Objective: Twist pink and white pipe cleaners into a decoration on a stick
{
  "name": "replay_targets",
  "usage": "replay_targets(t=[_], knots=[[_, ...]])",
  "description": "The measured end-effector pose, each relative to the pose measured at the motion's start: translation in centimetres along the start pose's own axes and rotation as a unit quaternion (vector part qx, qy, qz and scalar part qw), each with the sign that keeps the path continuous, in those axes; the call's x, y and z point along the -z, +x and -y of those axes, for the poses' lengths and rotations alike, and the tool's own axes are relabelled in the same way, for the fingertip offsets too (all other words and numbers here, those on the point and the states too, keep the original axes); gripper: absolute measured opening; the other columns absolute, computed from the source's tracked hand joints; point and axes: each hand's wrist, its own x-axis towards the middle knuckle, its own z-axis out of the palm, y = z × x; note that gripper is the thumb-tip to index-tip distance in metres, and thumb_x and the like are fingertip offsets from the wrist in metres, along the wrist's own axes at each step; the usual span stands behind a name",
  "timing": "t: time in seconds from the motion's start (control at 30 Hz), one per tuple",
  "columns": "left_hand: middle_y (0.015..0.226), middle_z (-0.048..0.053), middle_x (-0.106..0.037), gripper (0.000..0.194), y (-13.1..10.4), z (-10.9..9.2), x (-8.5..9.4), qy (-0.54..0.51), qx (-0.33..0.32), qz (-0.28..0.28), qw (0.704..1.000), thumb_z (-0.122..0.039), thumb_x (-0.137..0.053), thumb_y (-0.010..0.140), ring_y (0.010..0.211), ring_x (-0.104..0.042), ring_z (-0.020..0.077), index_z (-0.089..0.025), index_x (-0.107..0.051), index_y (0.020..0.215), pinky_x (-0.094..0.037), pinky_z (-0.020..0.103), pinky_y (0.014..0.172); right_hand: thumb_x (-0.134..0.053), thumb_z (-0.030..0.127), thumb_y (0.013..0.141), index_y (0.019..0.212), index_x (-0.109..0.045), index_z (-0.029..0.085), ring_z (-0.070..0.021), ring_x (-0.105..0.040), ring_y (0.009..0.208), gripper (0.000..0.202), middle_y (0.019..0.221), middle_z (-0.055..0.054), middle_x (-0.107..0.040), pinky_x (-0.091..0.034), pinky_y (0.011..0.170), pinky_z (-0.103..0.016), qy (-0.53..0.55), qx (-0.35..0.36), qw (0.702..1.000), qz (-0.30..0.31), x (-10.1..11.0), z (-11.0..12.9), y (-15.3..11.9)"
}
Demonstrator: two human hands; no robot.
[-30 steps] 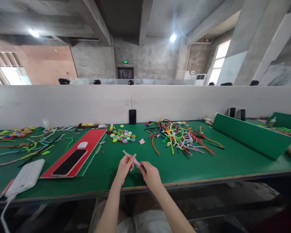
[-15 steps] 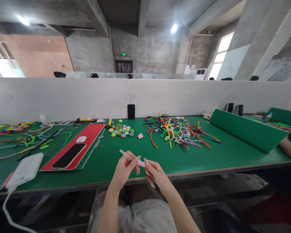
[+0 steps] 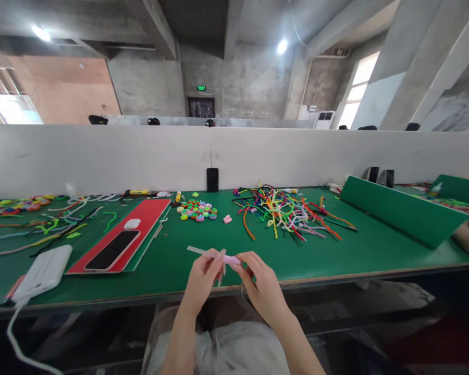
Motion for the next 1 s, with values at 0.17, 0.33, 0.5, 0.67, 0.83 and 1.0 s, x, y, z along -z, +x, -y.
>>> replay_targets(t=[0.17, 0.33, 0.5, 0.67, 0.83, 1.0], knots=[[0.053, -0.003, -0.043, 0.031, -0.3, 0.3, -0.1, -0.067, 0.0, 0.031, 0.997, -0.04, -0.051, 0.077, 0.046, -0.04, 0.0068, -0.016, -0.049, 0.058, -0.032, 0.018, 0.041, -0.032, 0.029, 0.089, 0.089, -0.051, 0.019, -0.0124, -0.052, 0.062, 0.022, 0.073, -0.002, -0.055, -0.038, 0.056, -0.021, 0.016, -0.01, 1.0, 0.018, 0.1, 0.4, -0.1], [0.054, -0.003, -0.042, 0.03, -0.5, -0.2, -0.2, -0.049, -0.022, 0.059, 0.997, -0.037, -0.05, 0.079, 0.048, -0.041, 0.0077, -0.016, -0.049, 0.057, -0.034, 0.019, 0.045, -0.031, 0.038, 0.089, 0.063, -0.043, 0.019, -0.0087, -0.044, 0.045, 0.034, 0.05, 0.004, -0.044, -0.035, 0.047, -0.019, 0.151, -0.086, 0.985, 0.015, -0.3, 1.1, -0.2], [0.052, -0.002, -0.041, 0.032, -0.8, -0.9, 0.0, -0.004, -0.024, 0.069, 0.997, -0.039, -0.048, 0.079, 0.047, -0.04, 0.0083, -0.017, -0.048, 0.057, -0.033, 0.02, 0.045, -0.032, 0.054, 0.083, 0.052, -0.032, 0.02, -0.0043, -0.025, 0.023, 0.046, 0.033, 0.009, -0.029, -0.019, 0.027, -0.016, 0.338, -0.217, 0.915, 0.028, -1.1, 1.6, -0.1], [0.051, -0.003, -0.041, 0.033, -0.9, -1.1, -0.1, 0.002, -0.024, 0.038, 0.999, -0.043, -0.049, 0.076, 0.046, -0.039, 0.0082, -0.017, -0.048, 0.056, -0.032, 0.02, 0.045, -0.028, 0.052, 0.085, 0.054, -0.038, 0.019, -0.0057, -0.032, 0.028, 0.046, 0.036, 0.007, -0.034, -0.025, 0.031, -0.017, 0.298, -0.2, 0.933, 0.04, -1.0, 1.7, 0.0], [0.048, -0.004, -0.036, 0.039, -0.9, -0.9, -1.1, 0.024, -0.026, 0.001, 0.999, -0.049, -0.046, 0.076, 0.045, -0.034, 0.0073, -0.017, -0.043, 0.054, -0.03, 0.019, 0.043, -0.031, 0.032, 0.089, 0.069, -0.049, 0.019, -0.0111, -0.049, 0.056, 0.03, 0.062, 0.0, -0.053, -0.036, 0.054, -0.02, 0.04, -0.042, 0.998, 0.016, 0.0, 1.5, -0.2], [0.047, -0.006, -0.028, 0.039, -1.1, -0.5, -1.8, 0.015, 0.002, -0.021, 1.0, -0.054, -0.047, 0.073, 0.041, -0.024, 0.0059, -0.018, -0.042, 0.058, -0.02, 0.018, 0.037, -0.032, 0.029, 0.089, 0.087, -0.05, 0.02, -0.0125, -0.053, 0.062, 0.021, 0.072, -0.002, -0.057, -0.037, 0.053, -0.02, -0.011, -0.018, 1.0, 0.01, 0.1, 1.0, -0.4]])
